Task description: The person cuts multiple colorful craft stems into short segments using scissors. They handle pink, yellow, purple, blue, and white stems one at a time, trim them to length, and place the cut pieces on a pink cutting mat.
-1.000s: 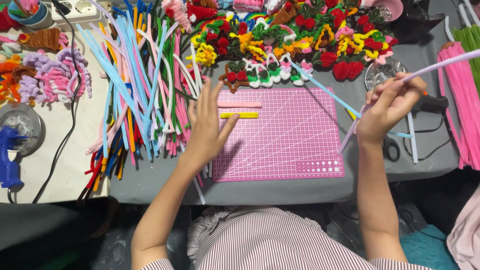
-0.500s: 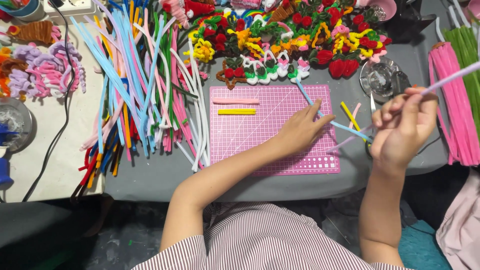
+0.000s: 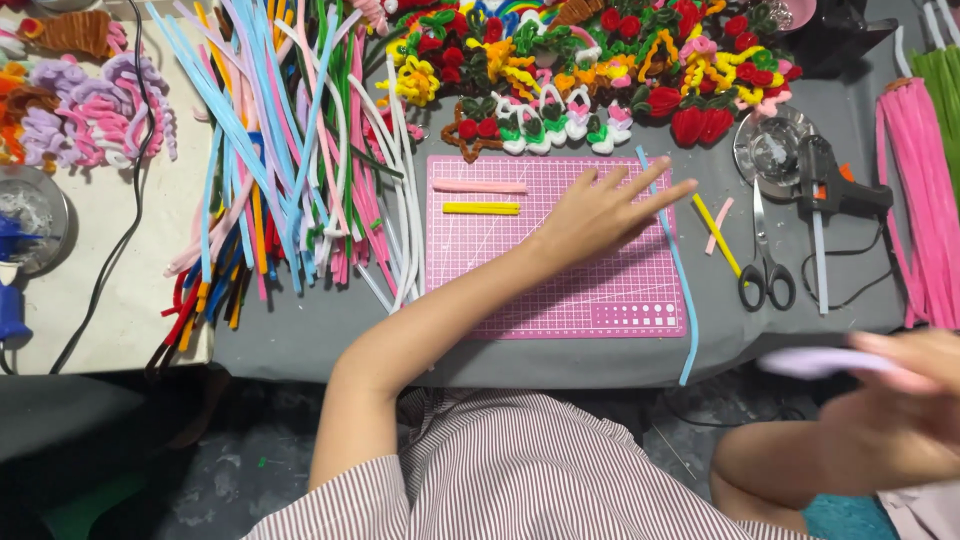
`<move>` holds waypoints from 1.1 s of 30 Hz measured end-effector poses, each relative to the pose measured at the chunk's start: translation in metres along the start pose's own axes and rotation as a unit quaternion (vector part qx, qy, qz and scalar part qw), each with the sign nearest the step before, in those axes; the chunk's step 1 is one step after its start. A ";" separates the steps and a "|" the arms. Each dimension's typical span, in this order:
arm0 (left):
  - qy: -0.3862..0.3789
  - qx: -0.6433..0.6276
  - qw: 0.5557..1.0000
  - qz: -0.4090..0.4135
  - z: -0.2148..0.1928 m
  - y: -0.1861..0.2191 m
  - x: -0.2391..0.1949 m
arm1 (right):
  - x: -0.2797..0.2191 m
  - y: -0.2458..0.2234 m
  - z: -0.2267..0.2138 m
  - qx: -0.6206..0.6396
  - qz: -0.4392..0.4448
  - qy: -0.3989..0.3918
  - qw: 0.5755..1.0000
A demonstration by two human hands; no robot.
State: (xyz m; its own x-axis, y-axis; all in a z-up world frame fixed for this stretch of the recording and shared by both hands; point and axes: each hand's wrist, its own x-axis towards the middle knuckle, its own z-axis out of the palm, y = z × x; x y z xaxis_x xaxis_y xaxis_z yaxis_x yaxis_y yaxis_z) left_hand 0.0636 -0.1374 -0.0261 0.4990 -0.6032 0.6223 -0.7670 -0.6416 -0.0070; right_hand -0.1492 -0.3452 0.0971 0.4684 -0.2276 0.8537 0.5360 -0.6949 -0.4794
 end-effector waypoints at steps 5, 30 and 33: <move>-0.025 -0.235 0.966 -0.106 -0.123 -0.035 -0.047 | -0.003 -0.053 0.086 0.006 0.092 -0.328 0.940; -0.044 -0.333 0.913 -0.230 -0.209 -0.023 -0.215 | -0.113 -0.044 0.165 0.096 0.004 -0.452 0.887; -0.046 -0.331 0.912 -0.238 -0.207 -0.022 -0.215 | -0.115 -0.044 0.166 0.103 0.012 -0.448 0.888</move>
State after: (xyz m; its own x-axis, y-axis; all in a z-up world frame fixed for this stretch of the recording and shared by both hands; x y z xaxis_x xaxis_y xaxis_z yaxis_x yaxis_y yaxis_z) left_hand -0.1100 0.1048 0.0024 0.8471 -0.3886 0.3626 -0.5151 -0.4322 0.7402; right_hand -0.1103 -0.1755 -0.0132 0.8028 0.4569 0.3831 0.5923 -0.5369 -0.6008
